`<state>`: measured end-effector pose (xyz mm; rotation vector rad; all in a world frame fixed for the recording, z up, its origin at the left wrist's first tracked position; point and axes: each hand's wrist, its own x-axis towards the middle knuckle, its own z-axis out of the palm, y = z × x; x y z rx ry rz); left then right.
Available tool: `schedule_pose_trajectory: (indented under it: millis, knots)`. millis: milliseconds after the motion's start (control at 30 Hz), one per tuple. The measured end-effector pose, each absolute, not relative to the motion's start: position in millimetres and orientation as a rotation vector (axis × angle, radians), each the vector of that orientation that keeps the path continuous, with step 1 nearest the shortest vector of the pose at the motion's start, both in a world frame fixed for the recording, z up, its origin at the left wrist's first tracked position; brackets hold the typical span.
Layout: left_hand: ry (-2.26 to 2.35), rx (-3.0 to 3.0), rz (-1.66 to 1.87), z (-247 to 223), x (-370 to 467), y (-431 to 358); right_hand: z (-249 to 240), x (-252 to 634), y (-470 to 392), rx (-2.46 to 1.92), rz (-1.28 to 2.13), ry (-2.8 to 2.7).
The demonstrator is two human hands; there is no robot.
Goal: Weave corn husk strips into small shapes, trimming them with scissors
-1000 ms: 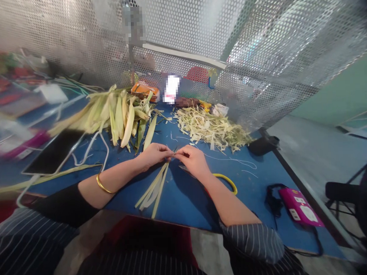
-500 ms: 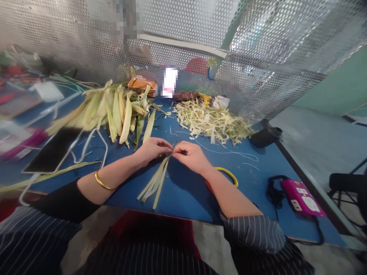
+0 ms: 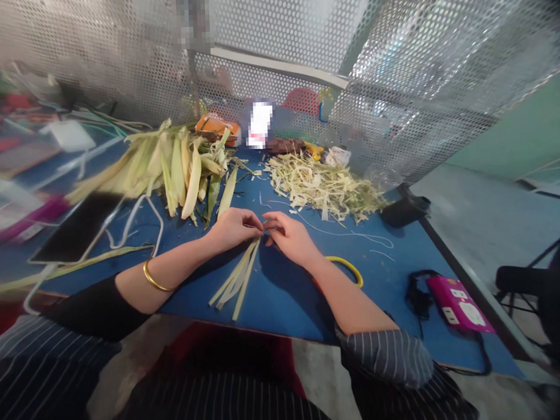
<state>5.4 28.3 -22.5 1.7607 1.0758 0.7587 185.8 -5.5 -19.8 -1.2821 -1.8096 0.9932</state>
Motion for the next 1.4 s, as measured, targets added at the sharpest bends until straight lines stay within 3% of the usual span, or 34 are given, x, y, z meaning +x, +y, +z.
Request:
schedule_pose_trajectory:
  millis: [300, 833, 1067, 1267, 1400]
  knots:
    - [1.231, 2.258, 0.854, -19.0, 9.6, 17.1, -26.0, 187.4, -5.0, -1.359, 0.707, -1.960]
    - [1.441, 2.731, 0.708, -25.7, 14.9, 18.1, -26.0, 183.1, -5.8, -1.294, 0.723, -2.006]
    - [1.337, 2.500, 0.924, -26.9, 12.2, 20.4, -28.5, 185.1, -3.2, -1.298, 0.888, -1.825]
    - [1.132, 2.318, 0.999, -20.6, 12.3, 17.5, -32.2, 191.2, 6.3, -1.345, 0.616, -1.745]
    - [1.109, 2.265, 1.018, -18.6, 13.4, 16.2, -36.9, 189.4, 9.8, -1.303, 0.802, -1.704]
